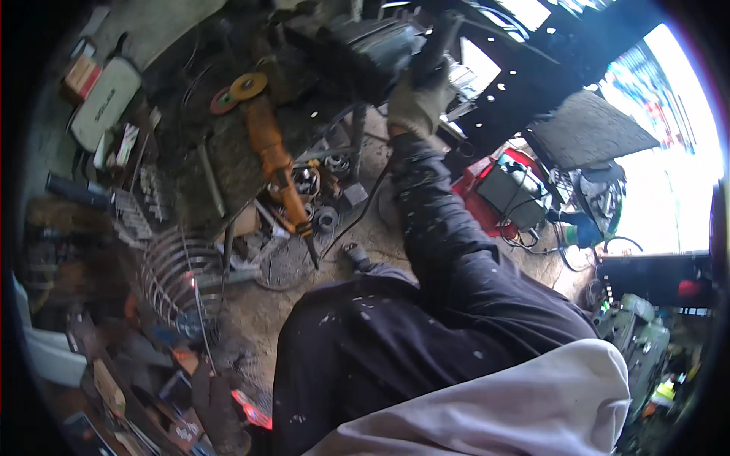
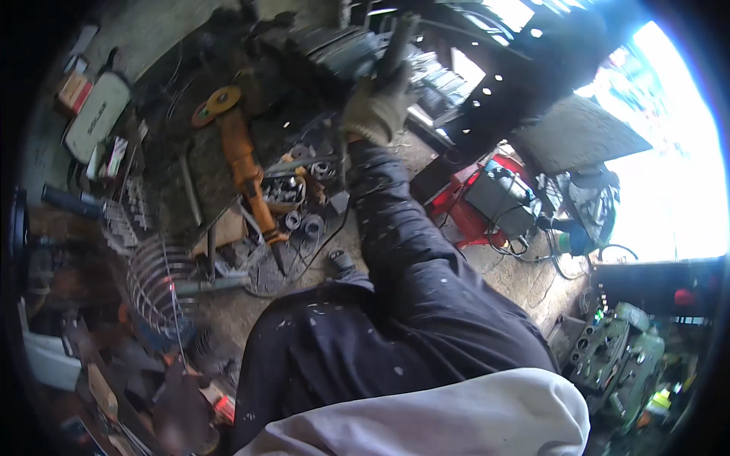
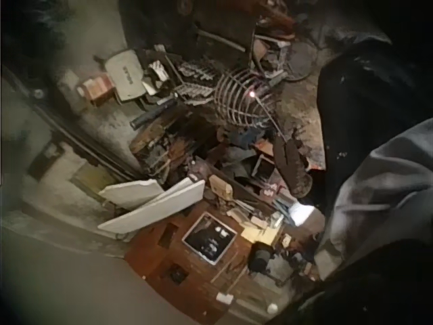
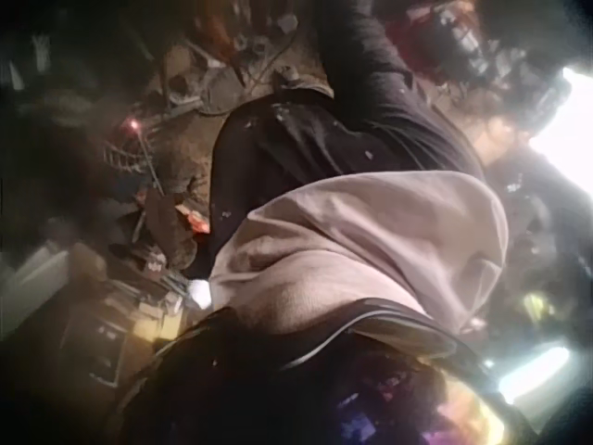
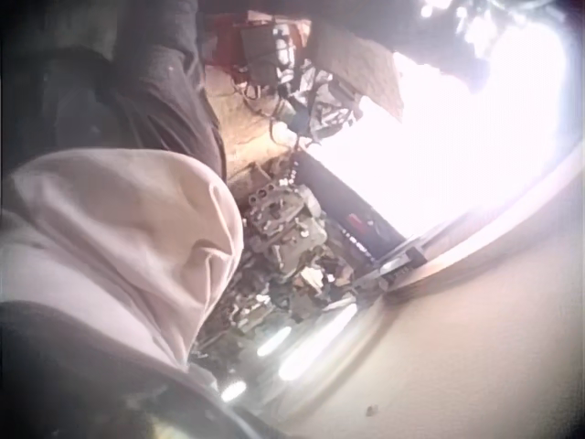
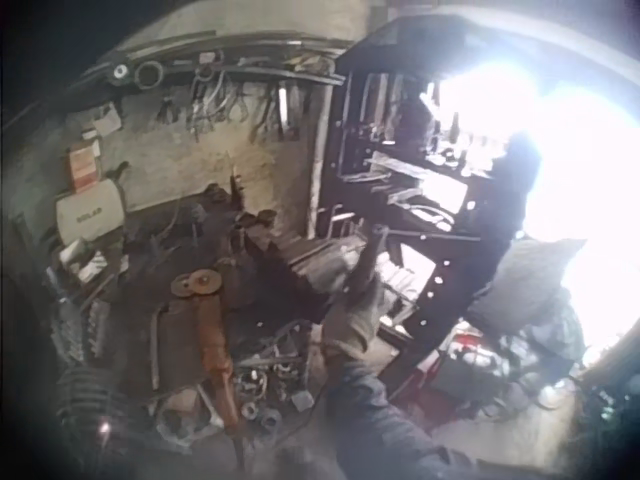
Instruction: The person welds and hammers a metal wire cage structure on a workbench.
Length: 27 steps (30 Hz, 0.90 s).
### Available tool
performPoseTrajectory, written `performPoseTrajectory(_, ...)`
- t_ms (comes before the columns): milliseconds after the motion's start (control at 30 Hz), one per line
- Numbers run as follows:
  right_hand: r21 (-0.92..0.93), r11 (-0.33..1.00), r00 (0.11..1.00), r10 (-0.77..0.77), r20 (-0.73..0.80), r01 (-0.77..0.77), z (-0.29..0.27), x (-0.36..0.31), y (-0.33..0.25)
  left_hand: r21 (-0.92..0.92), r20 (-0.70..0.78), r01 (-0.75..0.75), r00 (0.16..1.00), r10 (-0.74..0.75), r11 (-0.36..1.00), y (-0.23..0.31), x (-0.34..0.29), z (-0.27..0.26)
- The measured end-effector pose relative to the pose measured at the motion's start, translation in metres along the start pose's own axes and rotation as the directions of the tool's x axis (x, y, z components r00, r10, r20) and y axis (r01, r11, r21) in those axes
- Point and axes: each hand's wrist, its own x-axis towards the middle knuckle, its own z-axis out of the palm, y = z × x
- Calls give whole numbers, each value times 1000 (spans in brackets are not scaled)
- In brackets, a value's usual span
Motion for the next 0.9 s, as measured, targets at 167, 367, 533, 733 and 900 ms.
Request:
performPoseTrajectory(167,-97,991,992,97,83,-89,-9,-14,-28,-10,18,69,997,-69,998,-9,20,20)
performPoseTrajectory(367,-270,958,990,-69,124,101,-25,-3,-11,-26,87,32,996,-29,999,-14,47,39)
performPoseTrajectory(533,-391,904,900,15,436,174,-36,-8,-13,-48,119,6,993,-1,999,-29,54,38)
performPoseTrajectory(733,-350,895,825,-34,564,276,-23,-20,2,-167,107,-26,993,44,986,-69,45,14)
performPoseTrajectory(900,157,975,829,-217,516,157,-64,-100,-34,-326,98,-35,993,71,945,-49,18,-8)
